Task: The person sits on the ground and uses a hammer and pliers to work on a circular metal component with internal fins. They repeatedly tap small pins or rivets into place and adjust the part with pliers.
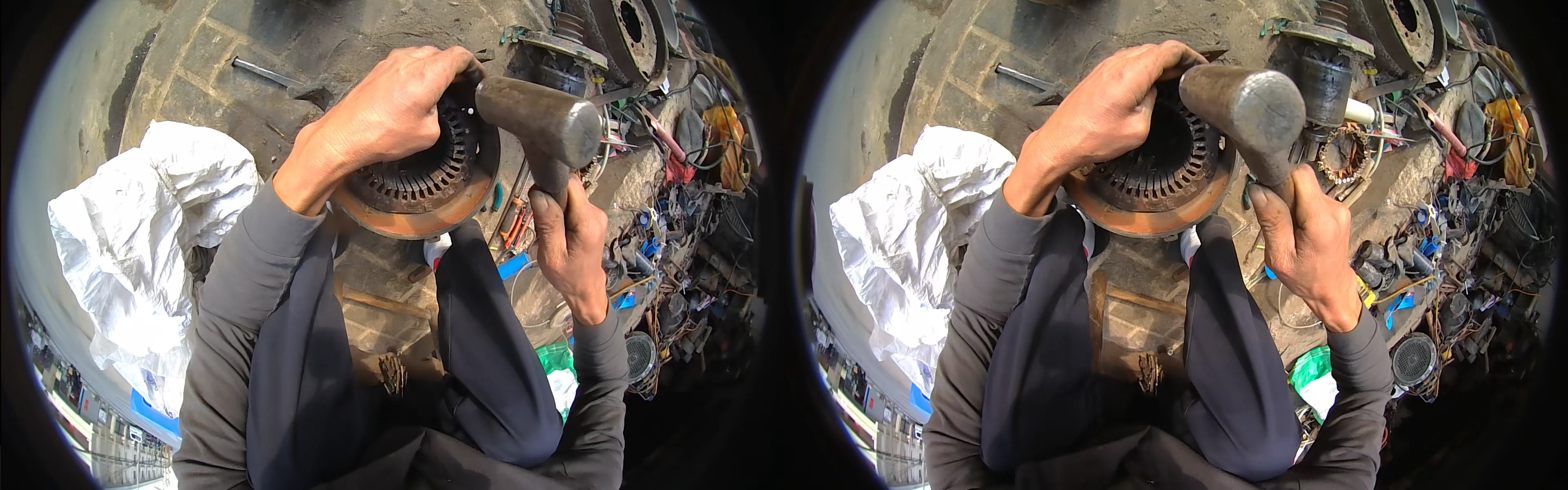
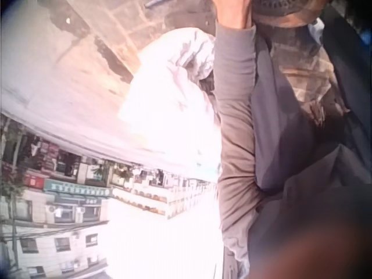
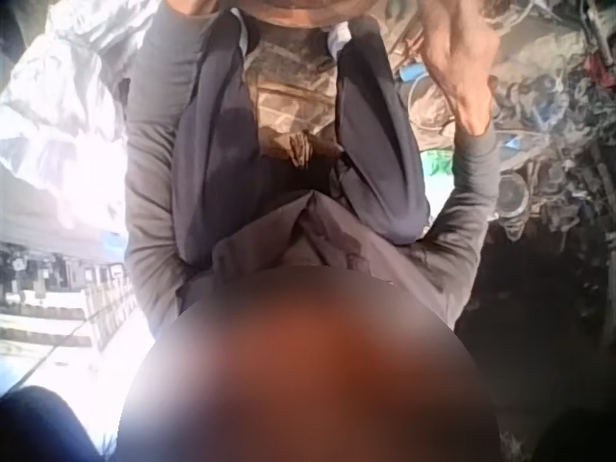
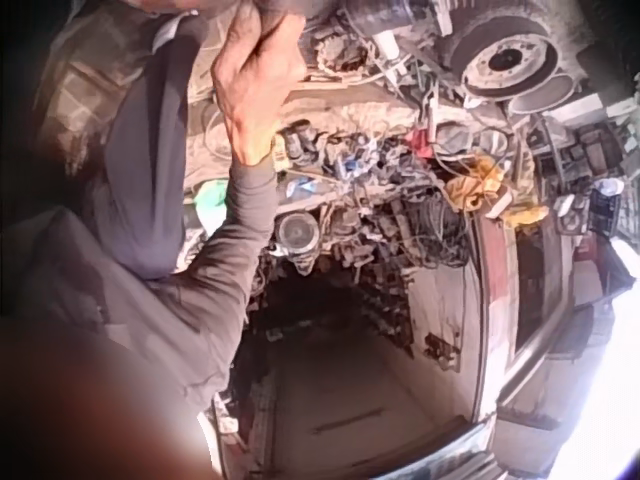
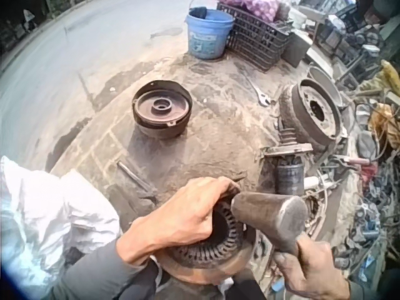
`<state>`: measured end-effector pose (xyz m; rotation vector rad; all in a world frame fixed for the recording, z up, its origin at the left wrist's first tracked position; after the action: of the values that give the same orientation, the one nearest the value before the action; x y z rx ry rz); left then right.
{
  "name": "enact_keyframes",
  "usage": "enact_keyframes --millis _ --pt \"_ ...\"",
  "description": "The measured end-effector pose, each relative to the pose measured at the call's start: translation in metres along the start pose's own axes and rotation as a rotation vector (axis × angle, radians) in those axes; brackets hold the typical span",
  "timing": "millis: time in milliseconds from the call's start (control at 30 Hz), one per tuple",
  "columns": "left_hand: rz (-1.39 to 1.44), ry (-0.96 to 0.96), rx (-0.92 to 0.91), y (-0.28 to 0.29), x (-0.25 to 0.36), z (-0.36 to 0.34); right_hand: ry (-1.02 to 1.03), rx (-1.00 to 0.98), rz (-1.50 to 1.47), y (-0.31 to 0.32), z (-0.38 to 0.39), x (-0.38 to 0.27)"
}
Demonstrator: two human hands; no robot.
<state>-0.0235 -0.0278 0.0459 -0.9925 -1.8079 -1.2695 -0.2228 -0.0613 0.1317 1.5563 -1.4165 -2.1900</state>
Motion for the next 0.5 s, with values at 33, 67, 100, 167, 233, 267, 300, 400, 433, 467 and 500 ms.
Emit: enact_keyframes --millis 33,67,100,167,233,267,300,400,433,467,500 --pt "0.027 -0.014 0.022 0.002 0.002 0.001 0.024 0.038 -0.008 0.002 0.002 -0.006" --pt "0.037 -0.017 0.024 0.002 0.002 0.001 -0.022 0.014 0.004 0.001 0.001 -0.001" --pt "0.042 -0.024 0.021 0.001 0.003 0.001 0.013 -0.053 -0.038 -0.010 -0.001 -0.004" --pt "0.050 -0.006 -0.001 0.000 0.000 0.000 -0.150 -0.221 0.257 -0.022 -0.001 0.017" --pt "0.041 -0.010 0.001 0.000 0.000 -0.001 -0.236 -0.164 0.135 -0.015 -0.002 0.022" --pt "0.024 -0.012 0.020 0.002 0.000 0.000 -0.199 -0.171 0.100 -0.019 -0.002 0.017" --pt "0.007 0.018 0.007 0.000 -0.001 0.001 -0.136 -0.080 0.039 -0.009 -0.004 0.010" --pt "0.011 -0.015 0.028 0.003 0.003 0.002 -0.034 0.000 0.019 -0.006 -0.005 0.001" --pt "0.020 -0.010 0.014 0.002 0.002 0.002 -0.035 -0.062 0.022 -0.015 -0.003 0.002" --pt "0.027 -0.004 0.008 0.001 0.001 0.001 -0.166 -0.187 0.200 -0.024 0.000 0.017" --pt "0.028 0.007 -0.002 0.001 -0.001 0.001 -0.169 -0.168 0.208 -0.025 -0.001 0.020"
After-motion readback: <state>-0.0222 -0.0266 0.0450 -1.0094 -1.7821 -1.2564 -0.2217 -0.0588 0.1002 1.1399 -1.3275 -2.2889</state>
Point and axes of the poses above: each hand's wrist, its own z-axis away from the middle knuckle, its own y-axis out of the back of the hand, x = y × z, the point moved 9 cm from there along -z, towards the middle knuckle, and after that the axes turned 3 degrees about x, right-handed, at the moved point
